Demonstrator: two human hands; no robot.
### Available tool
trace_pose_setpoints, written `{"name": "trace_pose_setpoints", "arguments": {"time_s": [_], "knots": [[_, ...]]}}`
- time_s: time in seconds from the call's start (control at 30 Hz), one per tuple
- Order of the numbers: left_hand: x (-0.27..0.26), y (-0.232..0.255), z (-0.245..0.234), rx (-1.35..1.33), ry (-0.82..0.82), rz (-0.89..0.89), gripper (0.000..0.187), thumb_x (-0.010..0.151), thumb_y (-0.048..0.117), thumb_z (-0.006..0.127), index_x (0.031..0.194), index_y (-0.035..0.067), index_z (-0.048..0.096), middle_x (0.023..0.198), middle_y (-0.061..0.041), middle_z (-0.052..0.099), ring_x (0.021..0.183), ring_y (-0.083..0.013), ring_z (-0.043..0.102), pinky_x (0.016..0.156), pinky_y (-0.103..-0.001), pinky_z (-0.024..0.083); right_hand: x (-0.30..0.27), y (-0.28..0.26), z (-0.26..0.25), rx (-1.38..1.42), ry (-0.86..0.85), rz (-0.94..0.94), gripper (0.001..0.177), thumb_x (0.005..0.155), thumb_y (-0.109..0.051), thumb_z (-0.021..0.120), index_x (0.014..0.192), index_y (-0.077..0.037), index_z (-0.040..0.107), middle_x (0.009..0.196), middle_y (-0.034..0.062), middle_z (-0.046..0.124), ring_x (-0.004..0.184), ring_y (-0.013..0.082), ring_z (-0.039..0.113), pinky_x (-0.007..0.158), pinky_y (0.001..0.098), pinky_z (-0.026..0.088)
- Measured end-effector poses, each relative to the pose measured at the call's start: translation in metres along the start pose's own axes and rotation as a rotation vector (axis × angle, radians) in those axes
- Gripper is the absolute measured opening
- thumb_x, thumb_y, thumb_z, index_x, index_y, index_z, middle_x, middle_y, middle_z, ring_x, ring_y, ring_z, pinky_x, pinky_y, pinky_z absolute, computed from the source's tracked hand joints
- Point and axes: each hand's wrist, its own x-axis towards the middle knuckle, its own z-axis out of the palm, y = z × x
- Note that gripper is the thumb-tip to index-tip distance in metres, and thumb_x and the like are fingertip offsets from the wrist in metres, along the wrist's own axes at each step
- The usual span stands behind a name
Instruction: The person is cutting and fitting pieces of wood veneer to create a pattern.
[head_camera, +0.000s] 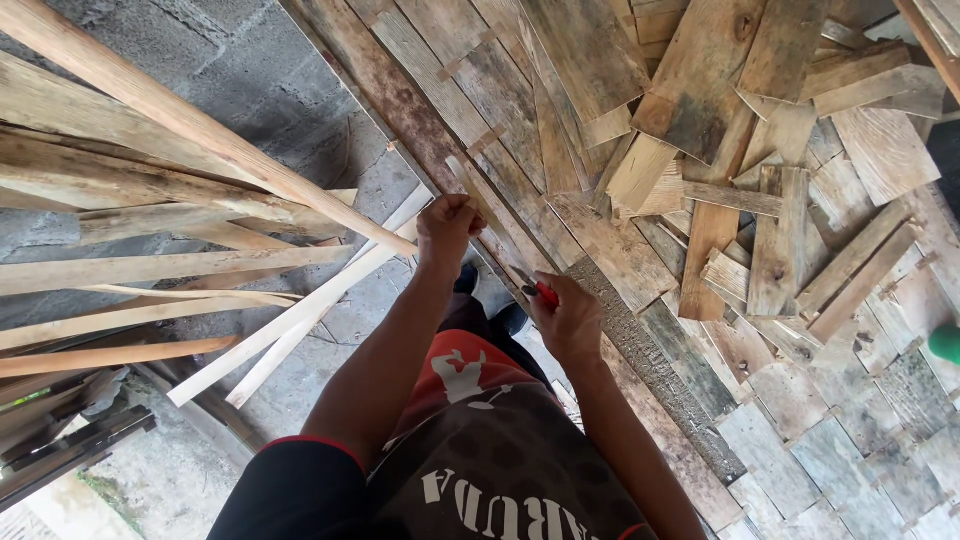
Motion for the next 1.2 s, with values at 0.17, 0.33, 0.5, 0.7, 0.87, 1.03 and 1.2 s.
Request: {"name": "trace_pose_setpoints", "arguments": {"time_s": [0.17, 0.33, 0.5, 0.7, 0.87, 1.03, 1.2], "knots": [[0.014, 0.003, 0.002, -0.078, -0.092, 0.101, 0.018, 0.097, 0.009, 0.071, 0.107, -0.006, 0.069, 0.083, -0.010, 0.072, 0.069, -0.0144, 0.068, 0.060, -0.027, 0.056, 0.021, -0.008, 0.019, 0.048, 0.014, 0.174, 0.015, 0.090, -0.017, 0.075, 0.093, -0.003, 0.070, 0.069, 0.0169, 0.064, 0.057, 0.0251, 0.060, 0.056, 0.0377, 0.049], [0.036, 0.033, -0.007, -0.049, -0.071, 0.051, 0.016, 0.096, 0.009, 0.070, 0.104, -0.004, 0.070, 0.083, -0.009, 0.073, 0.069, -0.0150, 0.070, 0.060, -0.027, 0.058, 0.050, -0.009, 0.047, 0.056, 0.013, 0.284, 0.025, 0.094, -0.021, 0.076, 0.084, -0.001, 0.065, 0.061, 0.0169, 0.056, 0.053, 0.0204, 0.049, 0.053, 0.0369, 0.044], [0.041, 0.101, -0.017, 0.447, 0.010, 0.289, 0.016, 0.099, 0.016, 0.065, 0.100, 0.000, 0.069, 0.080, -0.012, 0.076, 0.070, -0.0207, 0.076, 0.062, -0.034, 0.059, 0.091, -0.037, 0.081, 0.264, 0.070, 0.305, 0.020, 0.092, -0.019, 0.074, 0.105, -0.005, 0.077, 0.068, 0.0011, 0.063, 0.061, 0.0067, 0.055, 0.058, 0.0278, 0.047], [0.068, 0.120, -0.041, 0.650, -0.101, 0.673, 0.010, 0.098, 0.013, 0.061, 0.095, 0.004, 0.063, 0.086, -0.017, 0.071, 0.080, -0.0374, 0.071, 0.070, -0.046, 0.056, 0.138, -0.050, 0.123, 0.392, 0.125, 0.399, 0.017, 0.092, -0.016, 0.074, 0.102, -0.002, 0.077, 0.068, -0.0053, 0.061, 0.062, 0.0025, 0.053, 0.058, 0.0221, 0.046], [0.109, 0.127, -0.075, 0.861, 0.145, 0.591, 0.015, 0.095, 0.012, 0.065, 0.083, 0.003, 0.061, 0.081, -0.016, 0.065, 0.075, -0.0358, 0.067, 0.071, -0.047, 0.054, 0.182, -0.050, 0.140, 0.332, 0.147, 0.426, 0.016, 0.093, -0.015, 0.073, 0.103, -0.003, 0.078, 0.065, -0.0067, 0.057, 0.058, 0.0030, 0.049, 0.054, 0.0227, 0.041], [0.139, 0.160, -0.084, 0.982, 0.121, 0.829, 0.029, 0.083, 0.005, 0.064, 0.110, -0.002, 0.066, 0.112, -0.018, 0.067, 0.103, -0.0373, 0.065, 0.091, -0.047, 0.055, 0.209, -0.023, 0.164, 0.289, 0.135, 0.342, 0.015, 0.093, -0.013, 0.073, 0.103, -0.002, 0.079, 0.067, -0.0056, 0.057, 0.060, 0.0036, 0.047, 0.055, 0.0239, 0.040], [0.179, 0.155, -0.087, 1.257, -0.096, 1.032, 0.042, 0.095, -0.003, 0.062, 0.137, 0.002, 0.063, 0.152, -0.015, 0.053, 0.145, -0.0354, 0.046, 0.122, -0.048, 0.037, 0.214, -0.008, 0.167, 0.203, 0.102, 0.290, 0.014, 0.092, -0.010, 0.075, 0.104, -0.003, 0.078, 0.070, -0.0039, 0.066, 0.060, 0.0026, 0.052, 0.056, 0.0233, 0.045]]}}
